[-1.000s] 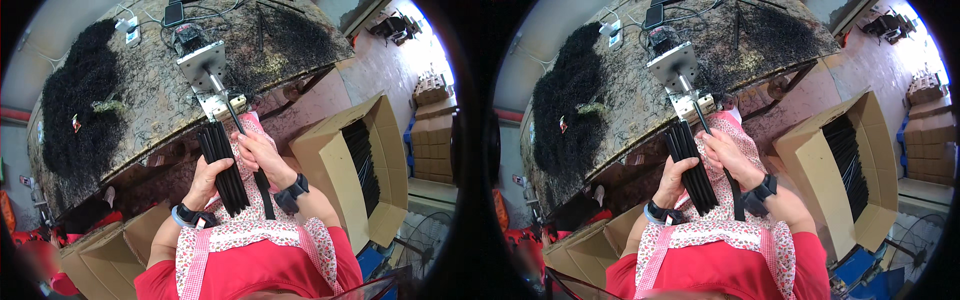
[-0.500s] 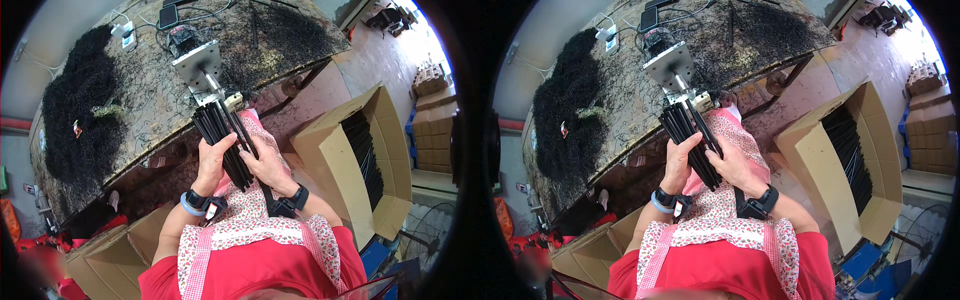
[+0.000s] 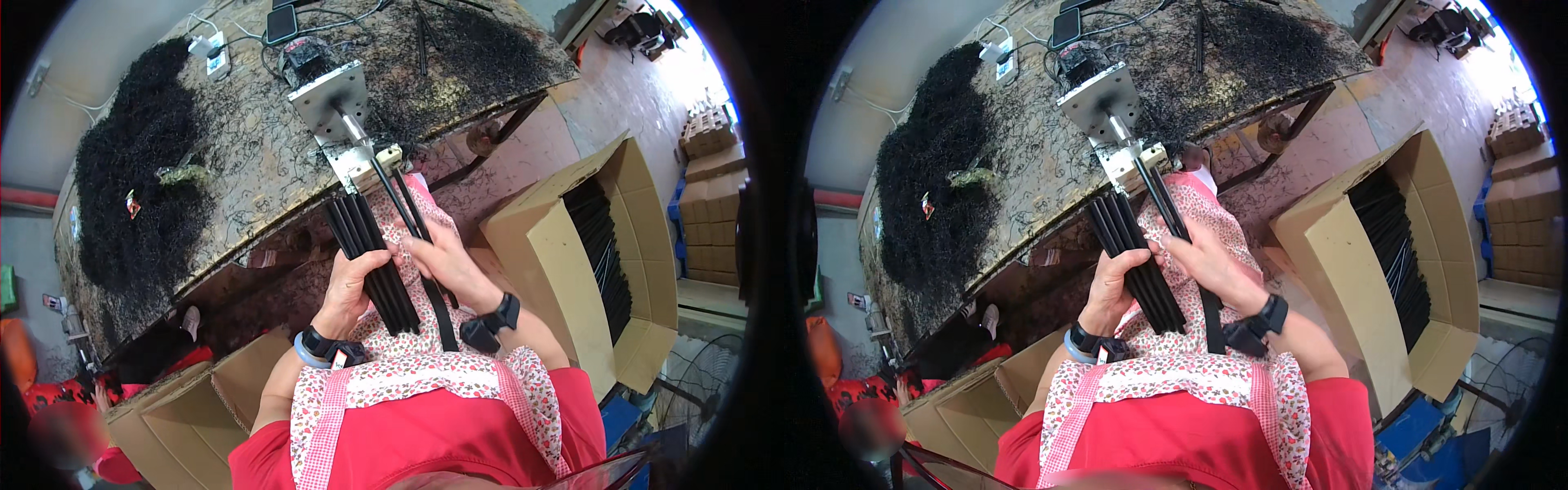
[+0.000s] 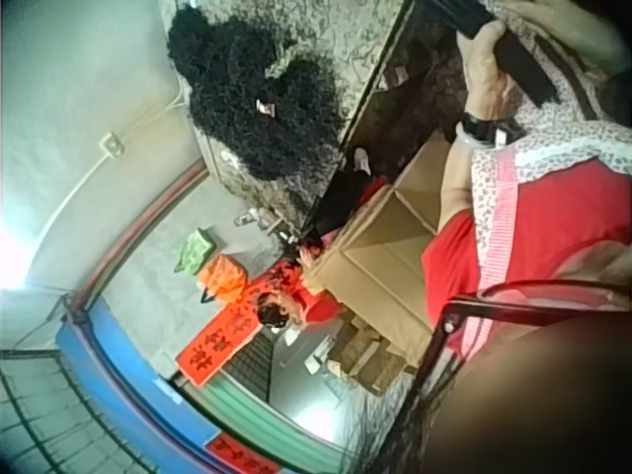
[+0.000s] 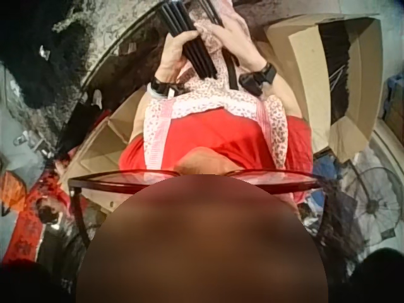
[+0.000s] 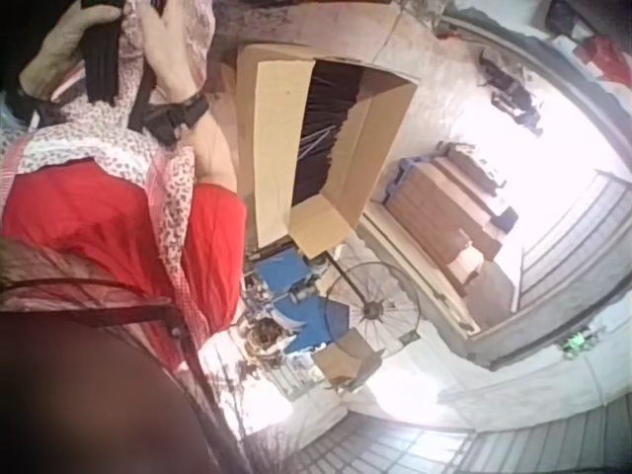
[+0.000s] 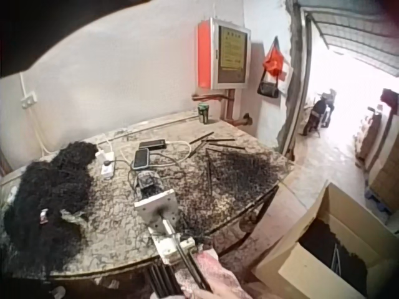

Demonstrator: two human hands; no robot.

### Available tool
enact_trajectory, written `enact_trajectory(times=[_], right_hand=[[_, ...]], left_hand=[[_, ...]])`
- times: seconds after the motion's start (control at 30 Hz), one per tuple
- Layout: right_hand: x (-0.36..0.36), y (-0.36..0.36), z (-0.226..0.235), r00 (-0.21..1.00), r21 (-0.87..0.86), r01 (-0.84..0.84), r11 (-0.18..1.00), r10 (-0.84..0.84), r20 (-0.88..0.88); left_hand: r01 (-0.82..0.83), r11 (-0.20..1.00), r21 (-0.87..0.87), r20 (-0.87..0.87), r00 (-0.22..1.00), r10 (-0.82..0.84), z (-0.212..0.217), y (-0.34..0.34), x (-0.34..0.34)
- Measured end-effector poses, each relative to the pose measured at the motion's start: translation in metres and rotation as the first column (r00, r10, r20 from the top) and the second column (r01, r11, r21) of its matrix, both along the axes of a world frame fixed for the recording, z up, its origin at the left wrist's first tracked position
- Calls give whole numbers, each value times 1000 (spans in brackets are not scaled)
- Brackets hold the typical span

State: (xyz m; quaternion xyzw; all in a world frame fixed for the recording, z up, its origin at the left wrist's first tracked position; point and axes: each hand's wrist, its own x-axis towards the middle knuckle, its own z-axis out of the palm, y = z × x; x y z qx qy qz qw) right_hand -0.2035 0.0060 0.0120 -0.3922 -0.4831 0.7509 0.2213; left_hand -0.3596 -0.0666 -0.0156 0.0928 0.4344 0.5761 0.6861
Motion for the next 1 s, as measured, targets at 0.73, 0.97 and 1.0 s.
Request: enact_trajectory(times=[0.73,0.97,1.0], right_hand=[[7,-3,-18,991,148,66,987,-82,105],[-16,17,-31,981,244,129,961,-88,-170],[-13,11,-25,982,243,130,961,-91,-168]], left_hand=[[-133,990,43,-154,978,138,11,18,27],[-70,997,-22,-14,997,70,-1,-14,23],[-83,996,-16,-11,996,83,0,-13,19]])
